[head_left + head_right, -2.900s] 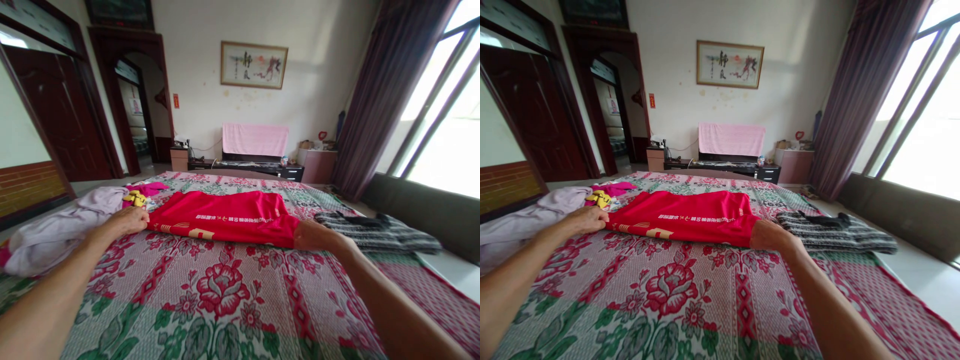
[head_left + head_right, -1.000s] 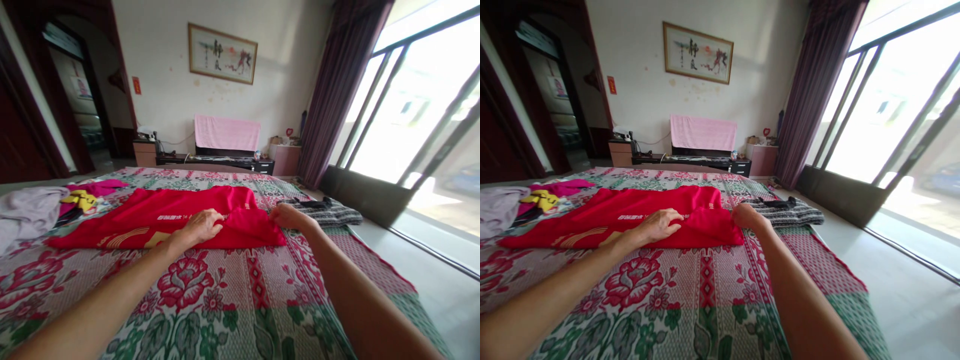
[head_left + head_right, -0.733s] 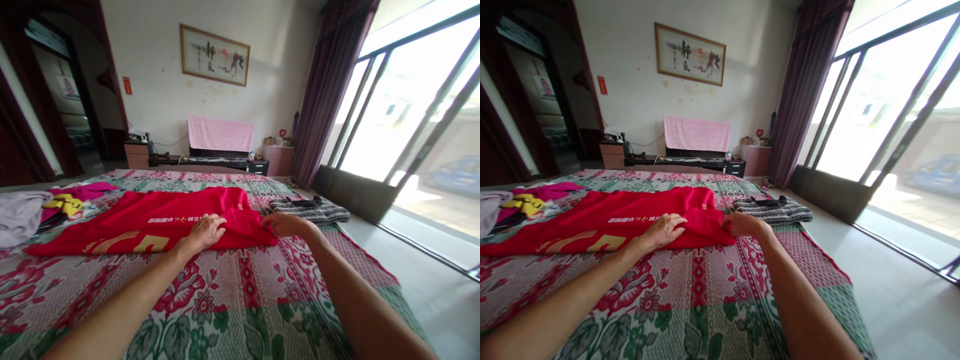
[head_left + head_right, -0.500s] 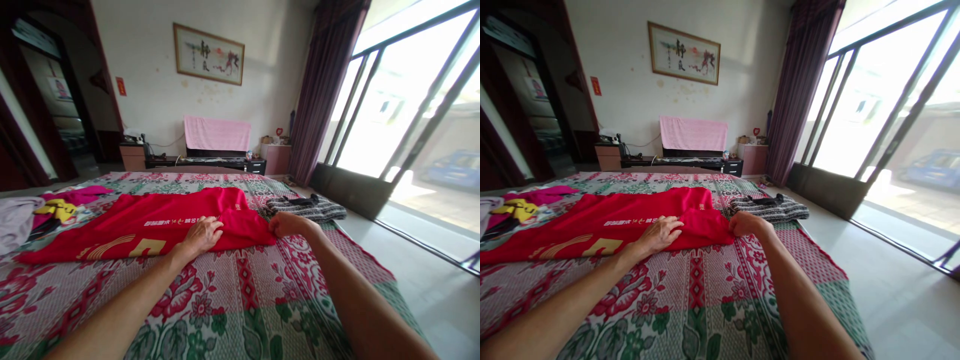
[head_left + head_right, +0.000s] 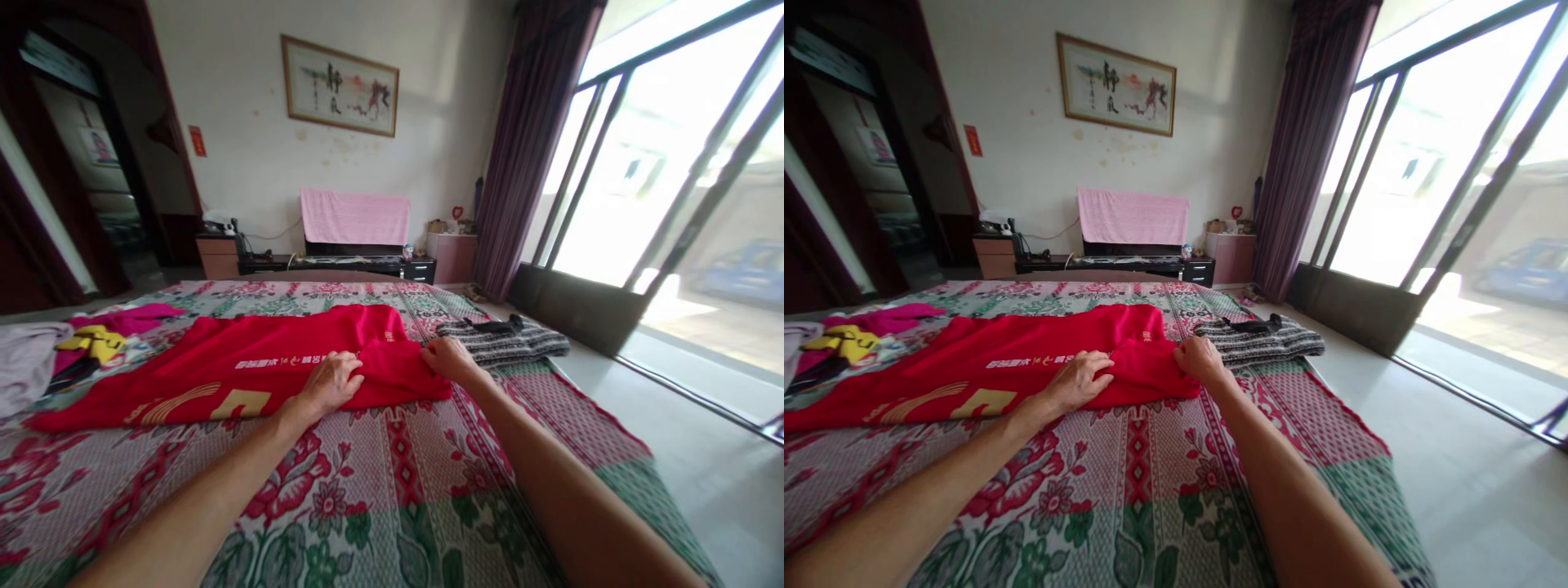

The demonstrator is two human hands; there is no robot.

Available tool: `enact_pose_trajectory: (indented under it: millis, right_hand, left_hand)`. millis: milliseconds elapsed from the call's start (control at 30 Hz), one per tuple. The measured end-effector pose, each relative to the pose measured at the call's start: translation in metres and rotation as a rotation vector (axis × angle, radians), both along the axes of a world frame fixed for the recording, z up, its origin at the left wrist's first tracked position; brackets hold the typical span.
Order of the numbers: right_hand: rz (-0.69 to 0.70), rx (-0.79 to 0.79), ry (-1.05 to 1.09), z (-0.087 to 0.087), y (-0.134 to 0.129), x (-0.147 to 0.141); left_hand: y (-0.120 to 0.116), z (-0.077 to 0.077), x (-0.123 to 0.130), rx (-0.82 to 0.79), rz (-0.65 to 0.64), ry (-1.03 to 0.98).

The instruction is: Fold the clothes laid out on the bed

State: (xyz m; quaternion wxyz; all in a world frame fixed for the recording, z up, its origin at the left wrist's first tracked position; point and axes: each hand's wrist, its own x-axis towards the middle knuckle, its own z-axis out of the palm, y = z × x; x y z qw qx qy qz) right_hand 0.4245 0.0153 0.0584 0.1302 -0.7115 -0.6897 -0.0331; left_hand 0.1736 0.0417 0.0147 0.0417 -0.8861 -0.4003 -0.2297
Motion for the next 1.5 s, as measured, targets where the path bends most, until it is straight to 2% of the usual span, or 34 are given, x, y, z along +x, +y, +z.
enact_pose_trajectory:
  millis: [200, 267, 367, 467, 533, 633, 733, 833, 933, 1033, 1200, 1267, 1400, 1500]
  right_hand:
    - [-0.131, -0.022, 0.01, -0.006, 0.019, -0.007]
    - [-0.129, -0.002, 0.025, -0.008, 0.025, -0.006]
    - [-0.056, 0.125, 0.096, -0.012, 0.032, -0.004]
    - [0.033, 0.279, 0.228, -0.018, 0.038, -0.004]
    - [0.067, 0.329, 0.365, -0.021, 0.042, -0.005]
    - [0.092, 0.329, 0.591, -0.023, 0.047, -0.006]
    - [0.064, 0.28, 0.713, -0.023, 0.049, -0.004]
    - [0.035, 0.146, 0.677, -0.019, 0.047, 0.005]
    - [0.01, -0.057, 0.536, -0.008, 0.038, 0.018]
    - [-0.032, -0.199, 0.39, 0.008, 0.021, 0.027]
    - [-0.016, -0.38, 0.191, 0.027, -0.014, 0.019]
    - [-0.007, -0.381, 0.17, 0.027, -0.024, 0.012]
    - [0.007, -0.201, 0.258, 0.015, -0.031, 0.005]
    - [-0.009, -0.099, 0.252, 0.005, -0.03, 0.006]
  left_hand:
    - [-0.002, 0.003, 0.002, 0.002, -0.023, -0.006]
    - [-0.004, 0.004, 0.002, 0.005, -0.025, -0.01]
    - [-0.006, 0.004, 0.002, 0.015, 0.001, -0.04]
    - [-0.008, 0.002, 0.001, 0.026, 0.036, -0.088]
    - [-0.01, 0.0, 0.002, 0.038, 0.066, -0.102]
    - [-0.014, 0.0, 0.003, 0.044, 0.127, -0.083]
    - [-0.018, 0.001, 0.004, 0.051, 0.17, -0.052]
    - [-0.022, 0.003, 0.003, 0.118, 0.209, -0.029]
    - [-0.023, 0.007, 0.002, 0.213, 0.205, -0.03]
    - [-0.026, 0.014, 0.004, 0.226, 0.094, -0.058]
    - [-0.043, 0.019, 0.009, 0.09, -0.081, -0.023]
    - [-0.053, 0.014, 0.008, 0.063, -0.123, -0.014]
    - [-0.066, 0.002, 0.004, 0.073, -0.17, -0.027]
    - [-0.067, -0.002, 0.003, 0.074, -0.172, -0.041]
